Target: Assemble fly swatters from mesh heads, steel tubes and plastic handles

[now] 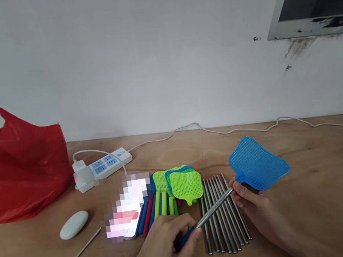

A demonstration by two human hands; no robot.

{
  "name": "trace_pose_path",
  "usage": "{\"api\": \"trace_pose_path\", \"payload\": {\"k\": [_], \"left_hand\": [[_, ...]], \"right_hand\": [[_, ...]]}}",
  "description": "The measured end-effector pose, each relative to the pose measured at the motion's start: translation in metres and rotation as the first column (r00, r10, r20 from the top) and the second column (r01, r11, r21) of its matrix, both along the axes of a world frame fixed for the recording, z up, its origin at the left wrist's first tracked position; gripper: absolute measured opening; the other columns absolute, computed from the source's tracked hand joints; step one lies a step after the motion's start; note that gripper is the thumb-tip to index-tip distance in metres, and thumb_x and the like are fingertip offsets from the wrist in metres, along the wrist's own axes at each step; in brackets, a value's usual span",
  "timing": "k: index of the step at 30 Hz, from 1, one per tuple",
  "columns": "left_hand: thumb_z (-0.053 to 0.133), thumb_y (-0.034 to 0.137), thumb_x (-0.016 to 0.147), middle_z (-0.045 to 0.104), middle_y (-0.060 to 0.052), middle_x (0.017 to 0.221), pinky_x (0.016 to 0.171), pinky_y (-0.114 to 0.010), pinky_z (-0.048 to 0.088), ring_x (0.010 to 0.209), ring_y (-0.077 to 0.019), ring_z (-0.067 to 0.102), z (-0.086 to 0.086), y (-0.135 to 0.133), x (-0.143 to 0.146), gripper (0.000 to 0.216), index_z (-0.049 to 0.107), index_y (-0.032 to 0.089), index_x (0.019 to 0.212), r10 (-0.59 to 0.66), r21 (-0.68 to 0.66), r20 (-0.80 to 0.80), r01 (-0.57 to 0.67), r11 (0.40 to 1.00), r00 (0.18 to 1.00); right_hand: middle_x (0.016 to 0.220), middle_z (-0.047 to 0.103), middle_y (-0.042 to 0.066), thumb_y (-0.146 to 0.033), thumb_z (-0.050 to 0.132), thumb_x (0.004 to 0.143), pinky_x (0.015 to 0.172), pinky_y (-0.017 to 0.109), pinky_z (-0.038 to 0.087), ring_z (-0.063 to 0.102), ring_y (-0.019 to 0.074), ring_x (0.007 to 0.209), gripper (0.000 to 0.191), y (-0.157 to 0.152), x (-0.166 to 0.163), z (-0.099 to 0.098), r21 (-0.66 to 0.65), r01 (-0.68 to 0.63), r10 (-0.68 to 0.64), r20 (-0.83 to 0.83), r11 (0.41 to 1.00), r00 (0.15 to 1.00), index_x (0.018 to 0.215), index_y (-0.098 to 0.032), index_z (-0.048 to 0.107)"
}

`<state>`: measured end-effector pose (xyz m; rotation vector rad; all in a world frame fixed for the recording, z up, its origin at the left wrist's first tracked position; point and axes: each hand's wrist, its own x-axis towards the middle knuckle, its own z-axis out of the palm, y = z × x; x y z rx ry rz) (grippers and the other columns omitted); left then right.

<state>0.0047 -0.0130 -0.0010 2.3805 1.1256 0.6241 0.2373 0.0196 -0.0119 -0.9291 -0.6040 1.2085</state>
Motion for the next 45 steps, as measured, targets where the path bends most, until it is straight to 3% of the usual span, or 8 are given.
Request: {"api": "trace_pose_path", "payload": {"k": [3,6,16,21,27,35,40,45], "left_hand": [[0.041,0.034,0.101,0.048,0.004,0.06,0.054,-0.025,0.031,0.055,-0.0136,0.046,-0.003,0.001,-0.002,0.032,0.053,0.021,0.075,0.006,0.009,-0.025,-0.006,1.0,1.0],[0.041,0.034,0.101,0.051,0.004,0.061,0.055,-0.025,0.032,0.055,-0.0142,0.048,-0.009,0.001,-0.004,0.031,0.054,0.021,0.076,0.011,0.019,-0.046,-0.01,1.0,0.999],[0.042,0.035,0.101,0.057,0.002,0.064,0.055,-0.025,0.034,0.058,-0.0151,0.054,-0.006,0.003,-0.008,0.029,0.061,0.021,0.083,0.013,0.063,-0.036,-0.011,0.998,0.999],[0.043,0.033,0.101,0.063,0.0,0.069,0.058,-0.025,0.04,0.062,-0.0165,0.06,-0.007,0.003,-0.009,0.028,0.062,0.021,0.085,0.013,0.064,-0.037,-0.011,0.998,0.999],[0.045,0.033,0.101,0.071,-0.001,0.082,0.065,-0.026,0.046,0.074,-0.019,0.067,-0.01,0.003,-0.009,0.022,0.063,0.022,0.094,0.035,0.104,0.001,-0.034,0.994,0.999],[0.046,0.032,0.102,0.071,-0.001,0.085,0.066,-0.026,0.045,0.076,-0.0187,0.068,-0.011,0.006,-0.01,0.019,0.061,0.022,0.095,0.018,0.086,0.012,-0.019,0.996,1.0],[0.046,0.031,0.102,0.068,0.0,0.081,0.063,-0.025,0.044,0.073,-0.0173,0.065,-0.01,0.005,-0.006,0.019,0.059,0.021,0.093,-0.021,0.066,0.042,0.018,0.998,0.999],[0.047,0.032,0.101,0.065,0.001,0.073,0.059,-0.024,0.042,0.066,-0.0159,0.063,-0.006,0.003,-0.003,0.022,0.061,0.021,0.089,-0.004,0.068,0.049,0.0,0.998,0.999]], "right_hand": [[0.059,0.061,-0.005,-0.027,0.098,0.044,0.043,0.018,0.043,0.05,0.0084,0.051,0.034,0.01,0.011,0.0,0.089,0.071,-0.064,-0.087,0.993,0.994,0.06,-0.022,0.069],[0.059,0.062,-0.005,-0.024,0.097,0.046,0.044,0.018,0.045,0.053,0.0084,0.052,0.032,0.016,0.017,0.0,0.123,0.061,-0.05,-0.084,0.991,0.995,0.063,-0.021,0.07],[0.067,0.069,-0.004,-0.044,0.089,0.062,0.041,0.02,0.045,0.057,0.0088,0.049,0.032,0.017,0.019,0.008,0.12,0.069,-0.052,-0.136,0.99,0.989,0.075,-0.022,0.07],[0.068,0.069,-0.005,-0.036,0.089,0.065,0.041,0.021,0.042,0.054,0.0088,0.049,0.025,0.016,0.017,0.006,0.166,0.093,-0.08,-0.087,0.982,0.993,0.073,-0.023,0.069],[0.066,0.07,0.001,-0.04,0.087,0.068,0.045,0.025,0.044,0.058,0.0138,0.054,0.024,0.007,0.01,-0.001,0.133,-0.029,0.026,0.025,0.991,0.999,0.074,-0.022,0.072],[0.058,0.064,0.0,-0.055,0.082,0.07,0.046,0.025,0.041,0.053,0.0123,0.049,0.038,-0.009,-0.006,-0.008,0.067,-0.195,0.184,0.138,0.979,0.973,0.079,-0.018,0.076],[0.058,0.065,0.001,-0.059,0.077,0.074,0.049,0.026,0.041,0.053,0.0119,0.048,0.041,-0.016,-0.013,-0.013,0.053,-0.285,0.272,0.174,0.957,0.946,0.081,-0.018,0.075],[0.06,0.066,0.002,-0.06,0.078,0.072,0.047,0.025,0.041,0.054,0.0118,0.047,0.042,-0.018,-0.014,-0.004,0.06,-0.329,0.314,0.18,0.942,0.932,0.078,-0.018,0.075]]}}
